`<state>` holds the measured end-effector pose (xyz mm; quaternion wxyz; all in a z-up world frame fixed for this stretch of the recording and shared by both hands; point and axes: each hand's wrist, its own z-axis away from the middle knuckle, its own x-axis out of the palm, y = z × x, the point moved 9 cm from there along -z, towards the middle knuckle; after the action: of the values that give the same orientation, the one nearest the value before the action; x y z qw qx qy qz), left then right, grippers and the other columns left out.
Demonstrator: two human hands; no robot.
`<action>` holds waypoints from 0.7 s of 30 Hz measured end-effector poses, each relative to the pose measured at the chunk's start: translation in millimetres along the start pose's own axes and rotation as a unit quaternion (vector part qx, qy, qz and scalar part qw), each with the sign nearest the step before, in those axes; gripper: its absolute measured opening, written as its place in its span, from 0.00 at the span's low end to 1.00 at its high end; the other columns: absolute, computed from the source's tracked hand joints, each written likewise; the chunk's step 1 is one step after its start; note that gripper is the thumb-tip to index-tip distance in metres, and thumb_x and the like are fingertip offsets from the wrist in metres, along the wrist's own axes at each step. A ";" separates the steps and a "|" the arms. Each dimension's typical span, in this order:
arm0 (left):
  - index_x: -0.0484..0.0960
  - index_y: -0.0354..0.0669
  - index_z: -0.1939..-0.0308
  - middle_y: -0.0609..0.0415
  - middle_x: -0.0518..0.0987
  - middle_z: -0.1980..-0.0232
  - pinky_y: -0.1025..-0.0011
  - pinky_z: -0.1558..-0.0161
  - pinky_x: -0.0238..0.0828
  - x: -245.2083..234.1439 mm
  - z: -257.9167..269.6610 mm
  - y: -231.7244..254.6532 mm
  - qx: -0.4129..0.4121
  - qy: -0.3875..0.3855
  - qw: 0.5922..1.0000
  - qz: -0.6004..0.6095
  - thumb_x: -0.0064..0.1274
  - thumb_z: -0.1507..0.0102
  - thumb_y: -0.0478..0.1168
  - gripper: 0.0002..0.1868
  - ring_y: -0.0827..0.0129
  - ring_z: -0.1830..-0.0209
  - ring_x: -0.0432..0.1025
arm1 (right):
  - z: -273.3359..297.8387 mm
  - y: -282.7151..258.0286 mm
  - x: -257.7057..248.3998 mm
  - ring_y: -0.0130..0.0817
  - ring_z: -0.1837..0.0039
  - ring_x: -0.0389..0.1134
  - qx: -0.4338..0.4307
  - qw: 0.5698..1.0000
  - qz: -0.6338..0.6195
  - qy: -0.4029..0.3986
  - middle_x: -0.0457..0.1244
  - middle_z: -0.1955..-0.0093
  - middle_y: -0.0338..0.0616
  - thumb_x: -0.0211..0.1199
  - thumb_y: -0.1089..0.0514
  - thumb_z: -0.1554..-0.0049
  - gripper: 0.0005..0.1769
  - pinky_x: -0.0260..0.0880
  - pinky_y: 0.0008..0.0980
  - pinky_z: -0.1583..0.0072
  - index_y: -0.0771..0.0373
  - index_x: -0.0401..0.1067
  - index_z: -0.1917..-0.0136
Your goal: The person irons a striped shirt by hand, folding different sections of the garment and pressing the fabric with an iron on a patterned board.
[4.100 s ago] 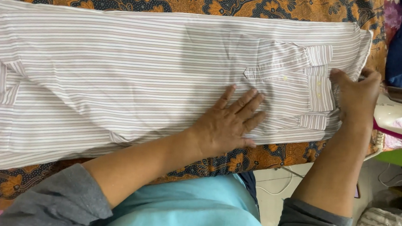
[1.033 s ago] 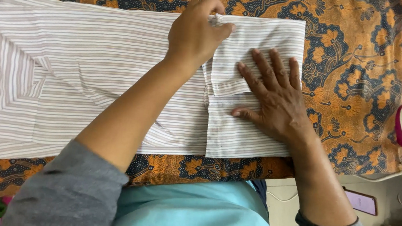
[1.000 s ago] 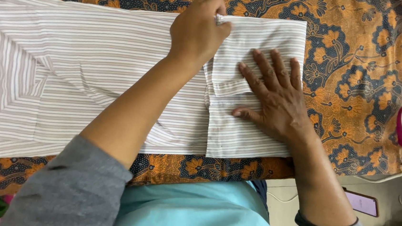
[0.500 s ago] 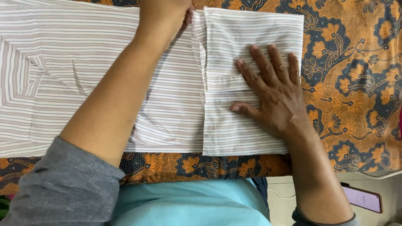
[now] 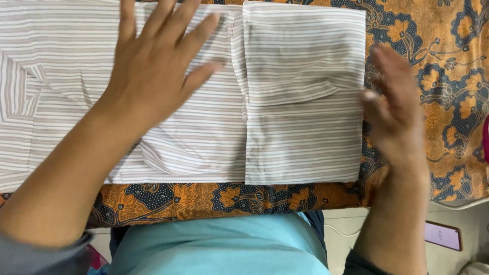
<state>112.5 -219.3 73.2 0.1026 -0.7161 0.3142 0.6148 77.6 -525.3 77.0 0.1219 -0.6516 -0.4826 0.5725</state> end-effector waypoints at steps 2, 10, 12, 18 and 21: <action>0.69 0.40 0.21 0.35 0.63 0.18 0.30 0.27 0.26 -7.4 36.4 -1.7 -0.015 -0.006 1.000 -0.022 0.38 0.23 0.59 0.34 0.40 0.17 0.49 | 6.4 3.4 -10.5 0.45 0.34 0.59 0.153 0.987 -0.007 0.038 0.52 0.28 0.53 0.46 0.69 0.31 0.27 0.68 0.39 0.38 0.61 0.53 0.20; 0.87 0.50 0.32 0.51 0.80 0.28 0.57 0.45 0.69 -21.7 140.3 -40.7 -0.100 0.064 0.969 -0.218 0.55 0.29 0.63 0.29 0.54 0.37 0.69 | 23.4 36.1 5.3 0.29 0.62 0.51 0.414 0.897 0.152 0.026 0.54 0.65 0.35 0.63 0.38 0.34 0.23 0.47 0.35 0.62 0.57 0.66 0.58; 0.86 0.48 0.32 0.52 0.79 0.29 0.58 0.49 0.65 -25.2 142.4 -41.7 -0.107 0.072 0.974 -0.188 0.57 0.32 0.64 0.33 0.55 0.41 0.66 | 5.5 22.0 16.7 0.34 0.57 0.63 0.390 0.920 0.044 -0.004 0.63 0.57 0.41 0.59 0.56 0.32 0.07 0.62 0.33 0.60 0.61 0.67 0.50; 0.76 0.46 0.27 0.41 0.69 0.22 0.45 0.36 0.60 -19.1 133.5 -36.2 -0.080 0.056 0.991 -0.089 0.52 0.31 0.62 0.35 0.42 0.27 0.62 | 27.0 24.3 -64.6 0.33 0.54 0.49 0.383 0.909 0.126 0.105 0.48 0.57 0.37 0.64 0.63 0.25 0.29 0.49 0.36 0.53 0.57 0.49 0.60; 0.58 0.52 0.20 0.47 0.47 0.15 0.38 0.27 0.33 6.6 133.8 -53.1 -0.162 -0.093 0.982 0.001 0.32 0.31 0.67 0.40 0.50 0.16 0.38 | 59.7 80.0 -101.3 0.34 0.49 0.60 0.361 0.912 0.160 0.111 0.57 0.50 0.42 0.66 0.59 0.23 0.13 0.58 0.38 0.51 0.62 0.64 0.47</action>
<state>34.2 -108.6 24.5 0.0132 -0.6623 0.2000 0.7219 77.5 -667.0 65.0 0.3084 -0.6912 -0.1155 0.6433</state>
